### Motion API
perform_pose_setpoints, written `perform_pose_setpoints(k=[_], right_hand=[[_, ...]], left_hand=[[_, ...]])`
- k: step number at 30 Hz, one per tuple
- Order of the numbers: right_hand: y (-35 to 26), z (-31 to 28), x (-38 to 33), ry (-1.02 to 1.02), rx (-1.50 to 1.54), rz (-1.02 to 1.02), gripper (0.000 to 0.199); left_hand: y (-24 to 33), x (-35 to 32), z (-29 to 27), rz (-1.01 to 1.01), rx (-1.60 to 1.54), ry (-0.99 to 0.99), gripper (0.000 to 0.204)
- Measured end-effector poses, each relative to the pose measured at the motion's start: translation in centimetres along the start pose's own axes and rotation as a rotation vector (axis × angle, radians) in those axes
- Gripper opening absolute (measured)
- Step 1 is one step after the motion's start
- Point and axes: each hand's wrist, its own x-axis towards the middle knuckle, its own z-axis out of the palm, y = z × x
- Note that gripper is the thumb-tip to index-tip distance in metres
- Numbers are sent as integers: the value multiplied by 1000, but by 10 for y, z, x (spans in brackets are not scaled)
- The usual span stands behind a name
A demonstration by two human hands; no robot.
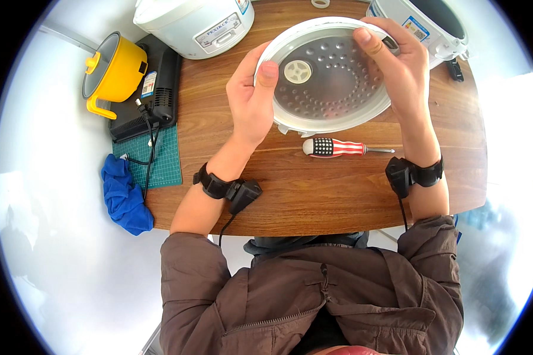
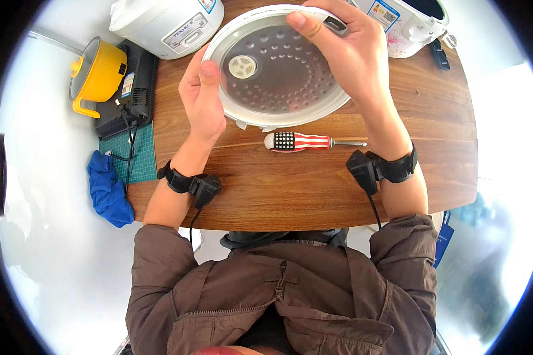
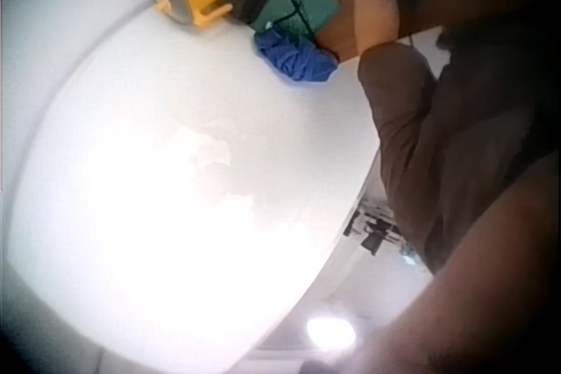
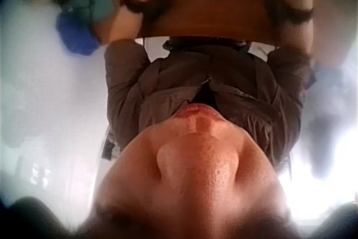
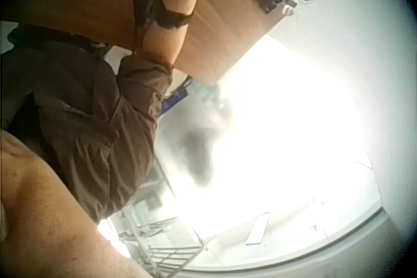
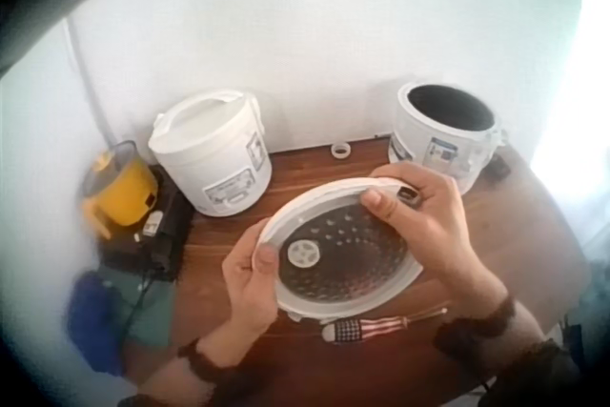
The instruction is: The person uses a screwdriver to fasten screws into a white perforated lid, then installs a small white plastic component into the center hole and places a matching white cover on top.
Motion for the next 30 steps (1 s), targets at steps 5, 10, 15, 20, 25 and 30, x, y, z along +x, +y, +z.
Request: perform_pose_setpoints(k=[5,10,15,20,25,30], right_hand=[[-3,-1,2,16,-15,30,36],[1,1,4,34,12,14,35],[3,-6,6,-9,-28,15,38],[0,-8,12,-9,141,62,31],[3,-6,15,-45,315,163,34],[27,-11,25,-159,314,192,40]], left_hand=[[0,-2,4,-135,-98,46,52],[-4,-1,1,-236,-196,98,54],[-5,4,-3,-280,-288,29,60],[3,5,1,-254,-281,-77,65],[8,3,5,-282,-273,-53,59],[7,4,-1,-399,-280,-16,52]])
